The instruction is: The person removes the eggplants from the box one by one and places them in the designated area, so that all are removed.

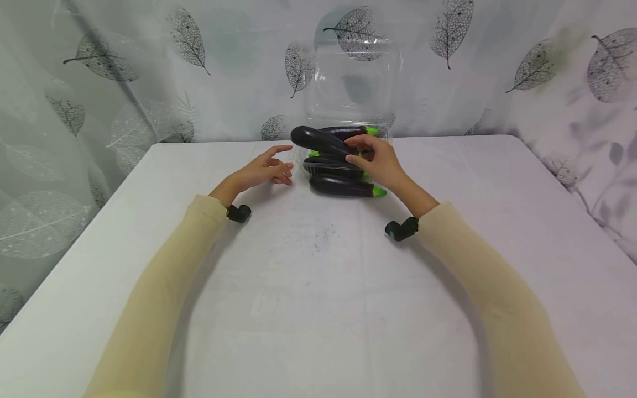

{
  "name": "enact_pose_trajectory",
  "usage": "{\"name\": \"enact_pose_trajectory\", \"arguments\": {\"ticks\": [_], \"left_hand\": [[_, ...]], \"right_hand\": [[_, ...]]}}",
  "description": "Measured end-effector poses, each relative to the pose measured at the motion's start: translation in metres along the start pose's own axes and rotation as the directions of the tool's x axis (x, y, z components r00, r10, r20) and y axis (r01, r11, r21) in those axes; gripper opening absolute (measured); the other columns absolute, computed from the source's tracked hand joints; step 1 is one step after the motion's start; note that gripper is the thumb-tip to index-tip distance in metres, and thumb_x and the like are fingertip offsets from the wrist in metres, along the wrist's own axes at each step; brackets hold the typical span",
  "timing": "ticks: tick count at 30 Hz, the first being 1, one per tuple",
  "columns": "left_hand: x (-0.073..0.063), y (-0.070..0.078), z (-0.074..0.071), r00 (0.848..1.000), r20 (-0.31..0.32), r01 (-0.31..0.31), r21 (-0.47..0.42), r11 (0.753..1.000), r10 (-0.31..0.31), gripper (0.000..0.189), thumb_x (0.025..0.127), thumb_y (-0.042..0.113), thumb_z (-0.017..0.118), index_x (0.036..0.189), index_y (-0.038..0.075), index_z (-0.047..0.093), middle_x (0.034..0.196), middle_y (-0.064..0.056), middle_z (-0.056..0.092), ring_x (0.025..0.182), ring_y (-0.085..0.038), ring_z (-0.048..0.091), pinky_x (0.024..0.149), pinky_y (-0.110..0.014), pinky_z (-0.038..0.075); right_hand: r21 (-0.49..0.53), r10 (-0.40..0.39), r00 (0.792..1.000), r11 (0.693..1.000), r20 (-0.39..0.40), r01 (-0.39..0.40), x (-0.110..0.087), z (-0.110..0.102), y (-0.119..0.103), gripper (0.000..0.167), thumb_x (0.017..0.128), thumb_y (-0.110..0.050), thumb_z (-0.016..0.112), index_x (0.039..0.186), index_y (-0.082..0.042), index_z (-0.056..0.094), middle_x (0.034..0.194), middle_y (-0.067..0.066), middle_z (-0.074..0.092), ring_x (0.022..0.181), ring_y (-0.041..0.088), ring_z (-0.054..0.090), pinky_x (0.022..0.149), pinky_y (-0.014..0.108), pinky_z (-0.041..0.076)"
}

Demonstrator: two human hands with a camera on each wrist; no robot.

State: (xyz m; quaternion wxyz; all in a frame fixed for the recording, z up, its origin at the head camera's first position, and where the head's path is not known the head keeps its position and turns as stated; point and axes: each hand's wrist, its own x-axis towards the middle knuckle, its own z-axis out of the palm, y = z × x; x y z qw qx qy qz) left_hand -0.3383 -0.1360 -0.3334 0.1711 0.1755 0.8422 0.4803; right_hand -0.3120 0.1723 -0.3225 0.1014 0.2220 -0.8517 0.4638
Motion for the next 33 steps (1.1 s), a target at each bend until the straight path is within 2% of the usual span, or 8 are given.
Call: {"name": "enact_pose_trajectory", "arguments": {"ticks": [9, 13, 21, 27, 33], "left_hand": [[-0.001, -0.001, 0.0, 1.0, -0.006, 0.0, -0.004, 1.0, 0.0, 0.063, 0.1, 0.035, 0.056, 0.153, 0.023, 0.025, 0.112, -0.016, 0.063, 0.097, -0.025, 0.068, 0.088, -0.031, 0.05], [0.0, -0.002, -0.001, 1.0, -0.004, 0.0, -0.006, 1.0, 0.0, 0.063, 0.1, 0.036, 0.056, 0.153, 0.024, 0.025, 0.112, -0.015, 0.063, 0.098, -0.025, 0.068, 0.089, -0.031, 0.05], [0.0, -0.002, -0.001, 1.0, 0.0, -0.011, 0.006, 1.0, 0.011, 0.064, 0.1, 0.035, 0.055, 0.154, 0.02, 0.023, 0.113, -0.016, 0.063, 0.098, -0.025, 0.068, 0.089, -0.032, 0.05], [0.0, -0.002, -0.001, 1.0, -0.006, -0.013, -0.003, 1.0, 0.013, 0.065, 0.101, 0.033, 0.055, 0.154, 0.018, 0.023, 0.112, -0.018, 0.063, 0.097, -0.026, 0.068, 0.086, -0.031, 0.05], [0.001, -0.002, -0.001, 1.0, 0.0, -0.023, -0.004, 1.0, 0.023, 0.065, 0.101, 0.033, 0.055, 0.154, 0.018, 0.023, 0.112, -0.018, 0.063, 0.096, -0.025, 0.069, 0.086, -0.032, 0.05]], "right_hand": [[0.034, -0.022, 1.0, 0.999, -0.018, 0.022, -0.006, 0.002, -0.002, 0.036, 0.092, -0.006, 0.068, 0.126, 0.0, 0.06, 0.12, 0.018, 0.062, 0.107, 0.027, 0.057, 0.082, 0.013, 0.046], [0.027, -0.06, 0.998, 0.998, -0.029, 0.061, -0.01, 0.001, -0.007, 0.037, 0.091, -0.004, 0.068, 0.126, 0.001, 0.06, 0.12, 0.018, 0.062, 0.105, 0.026, 0.056, 0.082, 0.011, 0.045], [0.062, -0.107, 0.992, 0.992, -0.064, 0.111, -0.02, 0.0, -0.011, 0.037, 0.088, 0.002, 0.069, 0.124, 0.006, 0.061, 0.12, 0.02, 0.061, 0.101, 0.007, 0.053, 0.084, 0.01, 0.044], [0.121, -0.149, 0.987, 0.98, -0.058, 0.156, -0.028, -0.004, -0.013, 0.034, 0.087, 0.005, 0.069, 0.12, 0.009, 0.062, 0.119, 0.022, 0.061, 0.096, 0.005, 0.053, 0.082, 0.011, 0.044], [0.069, -0.16, 0.987, 0.984, -0.03, 0.162, -0.036, -0.009, -0.011, 0.034, 0.085, 0.004, 0.071, 0.118, 0.008, 0.062, 0.116, 0.02, 0.062, 0.096, 0.003, 0.054, 0.085, 0.012, 0.046]]}}
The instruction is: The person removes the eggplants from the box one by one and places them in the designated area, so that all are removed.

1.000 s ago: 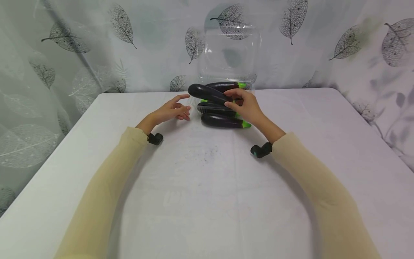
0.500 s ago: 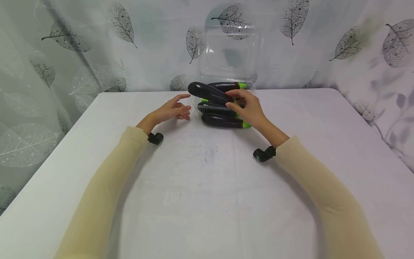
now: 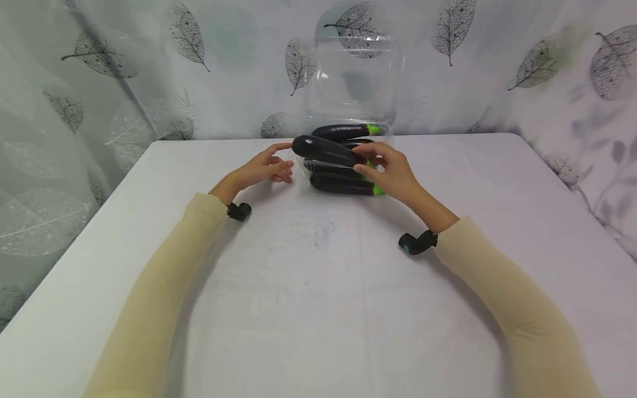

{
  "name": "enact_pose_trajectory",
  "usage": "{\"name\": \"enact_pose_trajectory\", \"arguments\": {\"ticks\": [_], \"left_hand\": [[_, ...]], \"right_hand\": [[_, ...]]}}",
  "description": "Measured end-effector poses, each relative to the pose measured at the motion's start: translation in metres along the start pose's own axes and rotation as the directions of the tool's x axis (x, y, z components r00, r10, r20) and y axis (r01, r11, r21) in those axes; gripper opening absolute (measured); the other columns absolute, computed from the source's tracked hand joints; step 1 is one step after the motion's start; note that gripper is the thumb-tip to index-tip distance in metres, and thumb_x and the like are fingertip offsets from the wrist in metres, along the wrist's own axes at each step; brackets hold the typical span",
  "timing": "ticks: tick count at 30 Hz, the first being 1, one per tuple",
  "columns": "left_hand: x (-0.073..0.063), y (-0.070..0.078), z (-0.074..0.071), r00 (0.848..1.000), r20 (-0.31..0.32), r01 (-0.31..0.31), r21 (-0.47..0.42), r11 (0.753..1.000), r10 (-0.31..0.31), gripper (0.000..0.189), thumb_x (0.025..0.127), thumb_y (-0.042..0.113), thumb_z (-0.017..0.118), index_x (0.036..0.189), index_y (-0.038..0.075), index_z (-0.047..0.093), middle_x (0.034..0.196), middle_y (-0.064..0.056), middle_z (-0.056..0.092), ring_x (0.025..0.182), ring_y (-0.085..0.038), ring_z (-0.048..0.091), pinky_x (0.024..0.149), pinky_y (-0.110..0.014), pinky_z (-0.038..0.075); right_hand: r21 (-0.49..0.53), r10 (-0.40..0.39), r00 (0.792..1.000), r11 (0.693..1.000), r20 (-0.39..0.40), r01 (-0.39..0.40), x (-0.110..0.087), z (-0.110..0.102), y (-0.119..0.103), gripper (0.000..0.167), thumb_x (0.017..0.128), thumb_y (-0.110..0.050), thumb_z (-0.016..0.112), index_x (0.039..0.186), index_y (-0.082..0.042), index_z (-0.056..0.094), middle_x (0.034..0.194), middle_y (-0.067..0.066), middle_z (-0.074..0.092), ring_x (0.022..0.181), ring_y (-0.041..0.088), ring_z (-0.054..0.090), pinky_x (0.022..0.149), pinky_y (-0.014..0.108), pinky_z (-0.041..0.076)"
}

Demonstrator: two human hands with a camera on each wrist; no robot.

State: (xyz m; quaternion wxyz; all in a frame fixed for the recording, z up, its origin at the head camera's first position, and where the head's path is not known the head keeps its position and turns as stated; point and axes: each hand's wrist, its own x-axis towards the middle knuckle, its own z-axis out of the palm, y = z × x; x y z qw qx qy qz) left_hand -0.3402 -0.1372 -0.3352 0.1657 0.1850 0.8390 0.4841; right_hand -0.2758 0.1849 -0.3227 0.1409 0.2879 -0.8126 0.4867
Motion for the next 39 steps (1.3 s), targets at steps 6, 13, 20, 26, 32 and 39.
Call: {"name": "enact_pose_trajectory", "arguments": {"ticks": [6, 13, 20, 26, 32, 39], "left_hand": [[0.0, 0.001, 0.001, 1.0, 0.001, -0.004, -0.011, 1.0, 0.004, 0.064, 0.101, 0.032, 0.055, 0.154, 0.018, 0.023, 0.112, -0.018, 0.064, 0.096, -0.025, 0.069, 0.086, -0.032, 0.05], [0.001, -0.001, 0.002, 1.0, 0.007, 0.004, 0.0, 1.0, -0.004, 0.066, 0.1, 0.034, 0.055, 0.155, 0.018, 0.022, 0.112, -0.018, 0.064, 0.096, -0.024, 0.068, 0.087, -0.032, 0.05], [-0.001, -0.001, 0.001, 1.0, 0.008, 0.012, 0.0, 1.0, -0.012, 0.067, 0.1, 0.035, 0.056, 0.155, 0.019, 0.022, 0.112, -0.017, 0.063, 0.097, -0.025, 0.068, 0.088, -0.033, 0.05], [-0.001, 0.0, 0.0, 1.0, 0.011, 0.021, 0.014, 1.0, -0.021, 0.067, 0.1, 0.036, 0.055, 0.155, 0.019, 0.021, 0.113, -0.017, 0.063, 0.098, -0.025, 0.068, 0.088, -0.033, 0.05], [-0.002, 0.001, 0.0, 1.0, 0.01, 0.017, -0.004, 1.0, -0.017, 0.066, 0.1, 0.034, 0.055, 0.155, 0.018, 0.021, 0.113, -0.018, 0.063, 0.099, -0.027, 0.068, 0.089, -0.034, 0.05], [-0.003, 0.002, -0.001, 1.0, 0.011, 0.021, -0.012, 1.0, -0.021, 0.066, 0.1, 0.034, 0.055, 0.155, 0.019, 0.022, 0.113, -0.018, 0.063, 0.099, -0.027, 0.068, 0.088, -0.033, 0.05]], "right_hand": [[-0.031, 0.005, 0.999, 1.0, 0.05, -0.004, -0.007, -0.005, -0.001, 0.034, 0.085, 0.005, 0.071, 0.118, 0.008, 0.063, 0.114, 0.019, 0.063, 0.094, 0.002, 0.054, 0.084, 0.012, 0.046], [-0.046, 0.005, 0.996, 0.999, 0.084, -0.001, -0.015, -0.006, -0.003, 0.036, 0.084, 0.007, 0.072, 0.119, 0.006, 0.064, 0.114, 0.018, 0.063, 0.096, 0.002, 0.054, 0.084, 0.01, 0.046], [-0.13, 0.011, 0.985, 0.991, 0.173, 0.012, -0.021, -0.006, 0.0, 0.034, 0.085, -0.001, 0.073, 0.118, 0.001, 0.065, 0.115, 0.014, 0.066, 0.096, 0.005, 0.055, 0.083, 0.01, 0.045], [-0.14, 0.023, 0.977, 0.99, 0.213, 0.008, -0.023, -0.007, 0.001, 0.032, 0.084, 0.001, 0.074, 0.114, 0.002, 0.066, 0.111, 0.016, 0.067, 0.092, 0.007, 0.057, 0.08, 0.014, 0.048], [-0.137, 0.008, 0.97, 0.99, 0.243, 0.026, -0.025, -0.008, 0.003, 0.033, 0.082, 0.002, 0.075, 0.114, 0.003, 0.067, 0.111, 0.018, 0.067, 0.092, 0.017, 0.059, 0.079, 0.016, 0.05], [-0.147, -0.031, 0.963, 0.986, 0.269, 0.073, -0.027, -0.009, 0.005, 0.032, 0.079, 0.002, 0.077, 0.11, 0.002, 0.069, 0.105, 0.014, 0.069, 0.089, 0.02, 0.06, 0.077, 0.027, 0.054]]}}
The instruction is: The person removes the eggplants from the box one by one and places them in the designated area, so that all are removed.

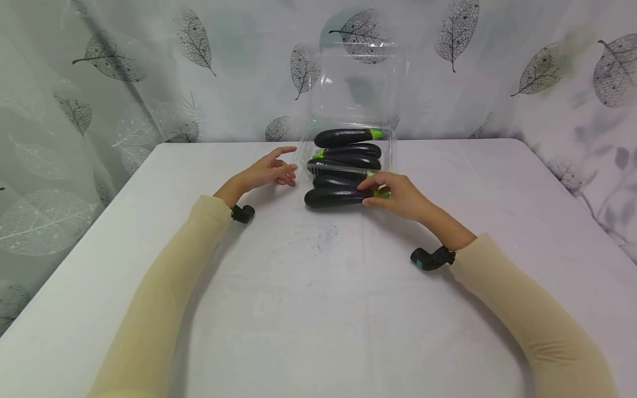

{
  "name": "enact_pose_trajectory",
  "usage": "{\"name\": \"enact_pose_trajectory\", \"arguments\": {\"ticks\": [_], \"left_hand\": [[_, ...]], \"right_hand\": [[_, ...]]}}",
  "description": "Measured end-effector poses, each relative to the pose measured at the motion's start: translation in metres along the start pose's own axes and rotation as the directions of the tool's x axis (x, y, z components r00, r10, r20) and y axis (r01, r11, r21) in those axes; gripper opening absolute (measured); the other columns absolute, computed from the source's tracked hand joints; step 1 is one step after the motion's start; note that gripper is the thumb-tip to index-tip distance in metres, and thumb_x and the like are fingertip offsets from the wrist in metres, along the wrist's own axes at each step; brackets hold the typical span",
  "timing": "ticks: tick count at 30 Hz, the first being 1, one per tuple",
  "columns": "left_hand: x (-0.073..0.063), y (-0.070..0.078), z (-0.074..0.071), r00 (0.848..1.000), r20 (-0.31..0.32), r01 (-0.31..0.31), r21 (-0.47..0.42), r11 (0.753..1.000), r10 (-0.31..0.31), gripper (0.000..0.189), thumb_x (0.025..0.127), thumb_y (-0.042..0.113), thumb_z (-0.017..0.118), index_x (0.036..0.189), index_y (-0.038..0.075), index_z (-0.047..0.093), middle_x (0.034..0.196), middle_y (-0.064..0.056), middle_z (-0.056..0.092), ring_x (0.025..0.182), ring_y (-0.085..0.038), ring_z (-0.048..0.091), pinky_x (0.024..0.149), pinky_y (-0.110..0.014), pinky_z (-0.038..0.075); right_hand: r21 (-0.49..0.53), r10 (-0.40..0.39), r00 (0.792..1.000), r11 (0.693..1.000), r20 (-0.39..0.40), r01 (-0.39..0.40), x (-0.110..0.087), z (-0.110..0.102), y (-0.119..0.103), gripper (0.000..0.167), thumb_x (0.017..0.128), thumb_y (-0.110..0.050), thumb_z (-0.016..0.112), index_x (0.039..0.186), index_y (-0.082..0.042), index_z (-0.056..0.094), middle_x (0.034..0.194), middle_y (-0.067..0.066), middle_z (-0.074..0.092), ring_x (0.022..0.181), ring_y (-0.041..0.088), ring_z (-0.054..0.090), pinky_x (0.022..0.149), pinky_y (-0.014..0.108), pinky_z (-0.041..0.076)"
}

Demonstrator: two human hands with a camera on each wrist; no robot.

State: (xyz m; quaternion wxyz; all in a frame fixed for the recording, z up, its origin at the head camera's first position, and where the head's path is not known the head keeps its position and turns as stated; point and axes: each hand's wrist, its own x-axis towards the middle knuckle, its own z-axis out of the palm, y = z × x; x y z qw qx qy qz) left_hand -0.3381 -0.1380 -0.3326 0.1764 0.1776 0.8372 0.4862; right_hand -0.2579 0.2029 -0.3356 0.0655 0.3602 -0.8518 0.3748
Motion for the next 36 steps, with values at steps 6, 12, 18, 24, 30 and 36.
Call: {"name": "enact_pose_trajectory", "arguments": {"ticks": [6, 12, 18, 24, 30, 36], "left_hand": [[0.0002, -0.0005, 0.0005, 1.0, 0.003, 0.0, -0.005, 1.0, 0.0, 0.066, 0.101, 0.034, 0.055, 0.155, 0.019, 0.021, 0.113, -0.02, 0.062, 0.1, -0.029, 0.067, 0.09, -0.036, 0.049], [0.0006, -0.0013, 0.0008, 1.0, 0.004, 0.001, -0.003, 1.0, -0.001, 0.066, 0.1, 0.034, 0.055, 0.155, 0.019, 0.022, 0.113, -0.019, 0.062, 0.1, -0.028, 0.067, 0.091, -0.036, 0.049], [-0.0002, -0.001, 0.0007, 1.0, -0.004, 0.003, -0.005, 1.0, -0.003, 0.064, 0.1, 0.034, 0.055, 0.154, 0.022, 0.023, 0.112, -0.018, 0.063, 0.099, -0.026, 0.067, 0.089, -0.033, 0.05], [-0.0004, 0.0005, 0.0013, 1.0, -0.001, 0.003, -0.007, 1.0, -0.003, 0.063, 0.101, 0.034, 0.055, 0.154, 0.023, 0.023, 0.112, -0.019, 0.063, 0.1, -0.027, 0.067, 0.091, -0.035, 0.049], [-0.0022, 0.0022, 0.0013, 1.0, -0.005, 0.004, -0.004, 1.0, -0.004, 0.063, 0.101, 0.033, 0.054, 0.154, 0.022, 0.023, 0.113, -0.019, 0.062, 0.1, -0.027, 0.067, 0.092, -0.036, 0.049], [-0.0028, 0.0031, 0.0023, 1.0, -0.001, 0.005, -0.01, 1.0, -0.005, 0.063, 0.101, 0.033, 0.055, 0.154, 0.022, 0.022, 0.112, -0.019, 0.062, 0.099, -0.027, 0.067, 0.092, -0.036, 0.049]], "right_hand": [[-0.031, 0.003, 0.999, 1.0, 0.037, -0.002, 0.0006, 0.0007, 0.0008, 0.03, 0.079, 0.0, 0.079, 0.108, 0.001, 0.069, 0.1, 0.011, 0.07, 0.084, 0.019, 0.062, 0.073, 0.029, 0.054], [-0.067, 0.033, 0.996, 0.997, 0.085, -0.027, -0.0001, 0.001, 0.0022, 0.03, 0.079, -0.001, 0.079, 0.107, 0.001, 0.069, 0.097, 0.009, 0.07, 0.081, 0.019, 0.062, 0.072, 0.03, 0.054], [-0.099, 0.053, 0.99, 0.994, 0.129, -0.04, 0.0005, 0.001, 0.0052, 0.03, 0.08, -0.003, 0.079, 0.108, 0.0, 0.069, 0.096, 0.008, 0.07, 0.08, 0.018, 0.061, 0.072, 0.034, 0.054], [-0.094, 0.04, 0.991, 0.995, 0.127, -0.028, 0.0002, 0.0002, 0.0047, 0.03, 0.08, -0.002, 0.079, 0.107, 0.001, 0.069, 0.096, 0.009, 0.07, 0.078, 0.019, 0.061, 0.07, 0.032, 0.054], [-0.1, 0.066, 0.987, 0.994, 0.144, -0.052, 0.0017, -0.0001, 0.0008, 0.03, 0.081, -0.002, 0.078, 0.108, 0.001, 0.068, 0.096, 0.009, 0.069, 0.079, 0.019, 0.06, 0.069, 0.03, 0.053], [-0.104, 0.059, 0.987, 0.994, 0.147, -0.044, 0.0005, -0.0009, -0.002, 0.025, 0.085, -0.004, 0.074, 0.108, 0.002, 0.067, 0.094, 0.008, 0.068, 0.077, 0.015, 0.058, 0.066, 0.028, 0.051]]}}
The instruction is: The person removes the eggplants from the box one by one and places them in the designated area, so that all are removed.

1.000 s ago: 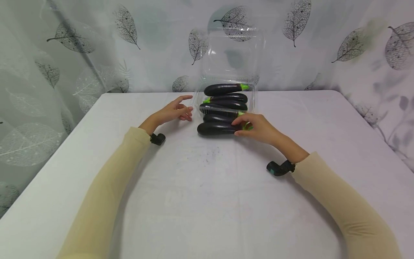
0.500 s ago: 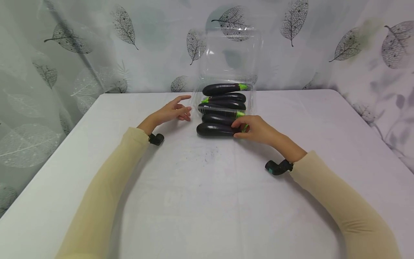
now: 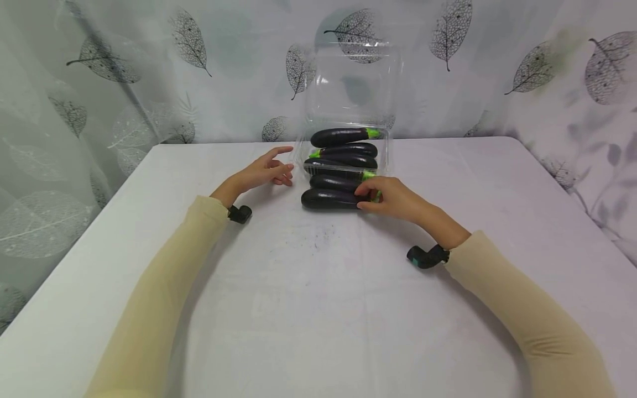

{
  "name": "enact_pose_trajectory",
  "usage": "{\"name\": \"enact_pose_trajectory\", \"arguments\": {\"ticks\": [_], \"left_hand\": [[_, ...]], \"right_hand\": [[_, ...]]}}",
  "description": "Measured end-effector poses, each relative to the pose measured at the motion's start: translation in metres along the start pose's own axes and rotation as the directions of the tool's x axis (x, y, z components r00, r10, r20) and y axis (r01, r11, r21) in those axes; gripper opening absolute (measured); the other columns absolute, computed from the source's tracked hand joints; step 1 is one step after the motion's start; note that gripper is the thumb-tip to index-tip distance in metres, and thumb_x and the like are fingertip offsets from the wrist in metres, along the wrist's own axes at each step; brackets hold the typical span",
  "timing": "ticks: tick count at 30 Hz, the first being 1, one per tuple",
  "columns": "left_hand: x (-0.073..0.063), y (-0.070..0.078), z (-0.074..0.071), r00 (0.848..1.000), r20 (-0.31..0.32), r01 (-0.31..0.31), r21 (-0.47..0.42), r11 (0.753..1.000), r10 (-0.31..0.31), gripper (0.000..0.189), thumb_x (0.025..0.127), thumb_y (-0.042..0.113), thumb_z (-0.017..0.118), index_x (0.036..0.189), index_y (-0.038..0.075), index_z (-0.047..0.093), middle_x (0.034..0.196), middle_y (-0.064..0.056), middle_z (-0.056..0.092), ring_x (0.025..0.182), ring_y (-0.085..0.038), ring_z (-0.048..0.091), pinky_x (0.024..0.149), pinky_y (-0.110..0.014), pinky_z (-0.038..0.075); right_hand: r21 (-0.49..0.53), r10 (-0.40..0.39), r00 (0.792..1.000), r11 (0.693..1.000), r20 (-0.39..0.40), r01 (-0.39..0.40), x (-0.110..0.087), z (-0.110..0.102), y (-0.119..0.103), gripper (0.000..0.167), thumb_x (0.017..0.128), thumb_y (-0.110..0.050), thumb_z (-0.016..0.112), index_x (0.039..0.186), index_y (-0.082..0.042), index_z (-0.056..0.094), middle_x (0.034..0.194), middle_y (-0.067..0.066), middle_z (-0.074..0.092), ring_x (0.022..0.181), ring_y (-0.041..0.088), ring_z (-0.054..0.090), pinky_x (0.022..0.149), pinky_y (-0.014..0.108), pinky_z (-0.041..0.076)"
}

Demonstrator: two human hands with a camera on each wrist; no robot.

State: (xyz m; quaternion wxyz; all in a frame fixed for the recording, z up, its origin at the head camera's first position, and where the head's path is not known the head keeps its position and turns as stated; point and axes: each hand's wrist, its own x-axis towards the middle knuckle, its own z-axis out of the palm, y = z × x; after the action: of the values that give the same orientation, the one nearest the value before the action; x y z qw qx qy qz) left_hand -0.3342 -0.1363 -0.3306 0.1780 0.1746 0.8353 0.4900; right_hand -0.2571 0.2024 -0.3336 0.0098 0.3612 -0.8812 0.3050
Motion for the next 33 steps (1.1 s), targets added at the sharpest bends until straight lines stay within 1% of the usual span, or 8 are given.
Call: {"name": "enact_pose_trajectory", "arguments": {"ticks": [10, 14, 19, 23, 27, 30, 33], "left_hand": [[0.002, 0.0, 0.0, 1.0, 0.003, -0.003, 0.01, 1.0, 0.003, 0.062, 0.101, 0.033, 0.054, 0.154, 0.022, 0.023, 0.114, -0.02, 0.062, 0.101, -0.029, 0.067, 0.093, -0.038, 0.048], [0.001, 0.0, 0.0, 1.0, 0.004, 0.004, 0.006, 1.0, -0.004, 0.062, 0.101, 0.034, 0.054, 0.154, 0.023, 0.023, 0.113, -0.02, 0.062, 0.103, -0.03, 0.066, 0.094, -0.038, 0.048], [0.002, -0.001, -0.001, 1.0, 0.006, 0.012, 0.003, 1.0, -0.012, 0.063, 0.101, 0.033, 0.054, 0.154, 0.023, 0.022, 0.114, -0.02, 0.061, 0.103, -0.03, 0.066, 0.095, -0.039, 0.047], [0.002, -0.002, -0.001, 1.0, 0.007, 0.015, 0.003, 1.0, -0.015, 0.063, 0.101, 0.034, 0.054, 0.154, 0.023, 0.022, 0.115, -0.021, 0.061, 0.104, -0.03, 0.066, 0.096, -0.039, 0.047], [0.001, -0.001, -0.001, 1.0, 0.008, 0.015, 0.01, 1.0, -0.015, 0.063, 0.101, 0.035, 0.054, 0.155, 0.024, 0.021, 0.116, -0.02, 0.061, 0.104, -0.03, 0.066, 0.095, -0.038, 0.047], [0.002, -0.001, -0.001, 1.0, 0.008, 0.012, 0.011, 1.0, -0.012, 0.064, 0.101, 0.035, 0.054, 0.155, 0.023, 0.021, 0.116, -0.02, 0.061, 0.104, -0.029, 0.066, 0.094, -0.037, 0.047], [0.002, -0.002, -0.001, 1.0, 0.006, 0.006, 0.006, 1.0, -0.006, 0.064, 0.101, 0.034, 0.054, 0.155, 0.022, 0.021, 0.115, -0.02, 0.062, 0.102, -0.029, 0.067, 0.092, -0.036, 0.048]], "right_hand": [[-0.004, 0.023, 1.0, 1.0, -0.006, -0.023, -0.001, -0.001, 0.001, 0.021, 0.088, -0.006, 0.071, 0.108, 0.0, 0.068, 0.089, 0.004, 0.067, 0.075, 0.014, 0.057, 0.066, 0.027, 0.049], [0.004, 0.016, 1.0, 1.0, -0.012, -0.016, 0.0, -0.001, 0.0, 0.021, 0.089, -0.005, 0.071, 0.109, 0.0, 0.068, 0.087, 0.003, 0.066, 0.075, 0.014, 0.057, 0.065, 0.027, 0.048], [0.009, -0.01, 0.999, 1.0, -0.036, 0.011, 0.002, -0.002, -0.004, 0.019, 0.089, -0.005, 0.069, 0.107, 0.002, 0.068, 0.081, 0.002, 0.066, 0.073, 0.013, 0.058, 0.065, 0.027, 0.049], [0.002, -0.012, 0.998, 1.0, -0.066, 0.012, 0.005, -0.003, -0.006, 0.017, 0.09, -0.004, 0.068, 0.106, 0.002, 0.069, 0.08, 0.002, 0.066, 0.074, 0.013, 0.058, 0.065, 0.026, 0.048], [-0.018, -0.024, 0.994, 1.0, -0.109, 0.022, 0.007, -0.003, -0.005, 0.017, 0.091, -0.004, 0.067, 0.107, 0.001, 0.069, 0.087, 0.004, 0.068, 0.078, 0.012, 0.057, 0.067, 0.022, 0.047], [-0.016, -0.062, 0.984, 0.998, -0.165, 0.06, 0.008, -0.002, -0.004, 0.018, 0.089, 0.0, 0.067, 0.107, 0.002, 0.069, 0.092, 0.007, 0.069, 0.08, 0.012, 0.057, 0.067, 0.019, 0.046], [0.006, -0.099, 0.969, 0.995, -0.227, 0.102, 0.01, -0.001, -0.003, 0.019, 0.088, 0.003, 0.067, 0.107, 0.002, 0.069, 0.094, 0.009, 0.07, 0.081, 0.009, 0.057, 0.068, 0.016, 0.046]]}}
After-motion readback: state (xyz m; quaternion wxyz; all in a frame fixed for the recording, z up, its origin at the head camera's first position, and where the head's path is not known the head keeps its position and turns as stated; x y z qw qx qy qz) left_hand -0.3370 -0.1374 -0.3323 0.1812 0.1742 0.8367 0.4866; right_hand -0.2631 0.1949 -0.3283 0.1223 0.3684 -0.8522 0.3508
